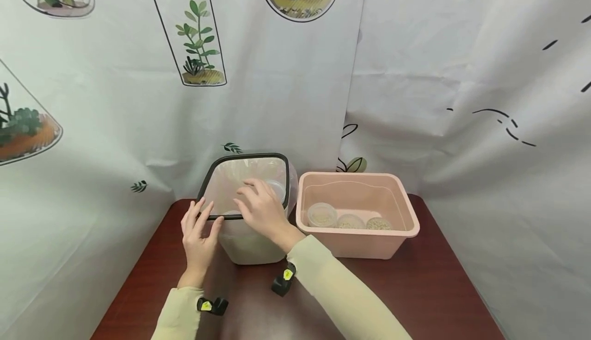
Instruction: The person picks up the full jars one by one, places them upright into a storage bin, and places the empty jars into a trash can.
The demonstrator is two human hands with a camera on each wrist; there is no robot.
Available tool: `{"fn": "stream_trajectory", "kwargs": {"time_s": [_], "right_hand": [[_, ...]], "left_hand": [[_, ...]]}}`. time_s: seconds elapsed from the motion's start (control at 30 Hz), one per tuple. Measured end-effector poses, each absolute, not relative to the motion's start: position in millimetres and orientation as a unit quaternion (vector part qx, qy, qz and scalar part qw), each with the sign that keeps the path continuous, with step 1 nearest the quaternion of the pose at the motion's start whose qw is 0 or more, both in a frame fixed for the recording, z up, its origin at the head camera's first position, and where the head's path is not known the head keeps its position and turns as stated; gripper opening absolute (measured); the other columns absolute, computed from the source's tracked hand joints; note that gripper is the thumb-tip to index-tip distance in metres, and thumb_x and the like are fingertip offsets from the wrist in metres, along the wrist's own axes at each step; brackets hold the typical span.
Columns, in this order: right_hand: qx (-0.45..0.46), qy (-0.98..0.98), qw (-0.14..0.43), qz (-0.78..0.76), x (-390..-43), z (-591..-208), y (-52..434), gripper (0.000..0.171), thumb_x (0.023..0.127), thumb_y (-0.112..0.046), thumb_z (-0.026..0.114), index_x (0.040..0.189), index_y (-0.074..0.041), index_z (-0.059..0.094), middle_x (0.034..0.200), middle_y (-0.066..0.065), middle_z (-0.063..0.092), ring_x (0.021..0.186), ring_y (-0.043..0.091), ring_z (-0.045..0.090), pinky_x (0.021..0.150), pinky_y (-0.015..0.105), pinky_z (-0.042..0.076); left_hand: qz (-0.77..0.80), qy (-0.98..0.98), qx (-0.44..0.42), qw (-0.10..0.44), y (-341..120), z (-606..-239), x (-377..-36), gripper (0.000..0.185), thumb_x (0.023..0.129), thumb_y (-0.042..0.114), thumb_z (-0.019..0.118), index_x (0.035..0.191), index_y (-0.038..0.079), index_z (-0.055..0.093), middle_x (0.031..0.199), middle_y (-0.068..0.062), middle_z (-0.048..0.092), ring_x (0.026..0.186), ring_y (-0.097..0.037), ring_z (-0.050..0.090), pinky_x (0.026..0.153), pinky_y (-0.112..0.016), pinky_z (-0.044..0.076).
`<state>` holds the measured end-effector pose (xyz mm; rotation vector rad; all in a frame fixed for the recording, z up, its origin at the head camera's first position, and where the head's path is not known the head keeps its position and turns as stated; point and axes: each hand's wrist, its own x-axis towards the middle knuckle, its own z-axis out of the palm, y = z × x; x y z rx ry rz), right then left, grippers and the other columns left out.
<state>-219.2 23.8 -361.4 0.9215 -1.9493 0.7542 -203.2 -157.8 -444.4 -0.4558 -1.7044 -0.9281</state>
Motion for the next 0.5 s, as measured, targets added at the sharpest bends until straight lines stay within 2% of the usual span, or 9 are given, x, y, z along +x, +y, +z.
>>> {"fn": "stream_trajectory", "kwargs": {"time_s": [0.3, 0.5], "right_hand": [[0.405, -0.729, 0.457, 0.308, -206, -371, 49, 0.019, 0.084, -0.015, 0.068, 0.099, -0.004, 0.066, 0.113, 0.017, 0.057, 0.106, 0.027, 0.056, 0.09, 0.039, 0.045], [0.417, -0.709, 0.464, 0.328, -191, -384, 69, 0.028, 0.087, -0.015, 0.064, 0.11, 0.002, 0.062, 0.115, 0.02, 0.056, 0.105, 0.029, 0.055, 0.087, 0.041, 0.046]], "left_hand": [[-0.361, -0.747, -0.199, 0.522, -158, -431, -189, 0.05, 0.088, 0.039, 0.061, 0.12, 0.0, 0.062, 0.131, -0.026, 0.048, 0.126, -0.043, 0.034, 0.099, -0.059, 0.029], [-0.349, -0.747, -0.229, 0.517, -150, -425, -176, 0.05, 0.089, 0.037, 0.061, 0.121, -0.002, 0.061, 0.13, -0.025, 0.048, 0.12, -0.05, 0.038, 0.104, -0.049, 0.029]]}}
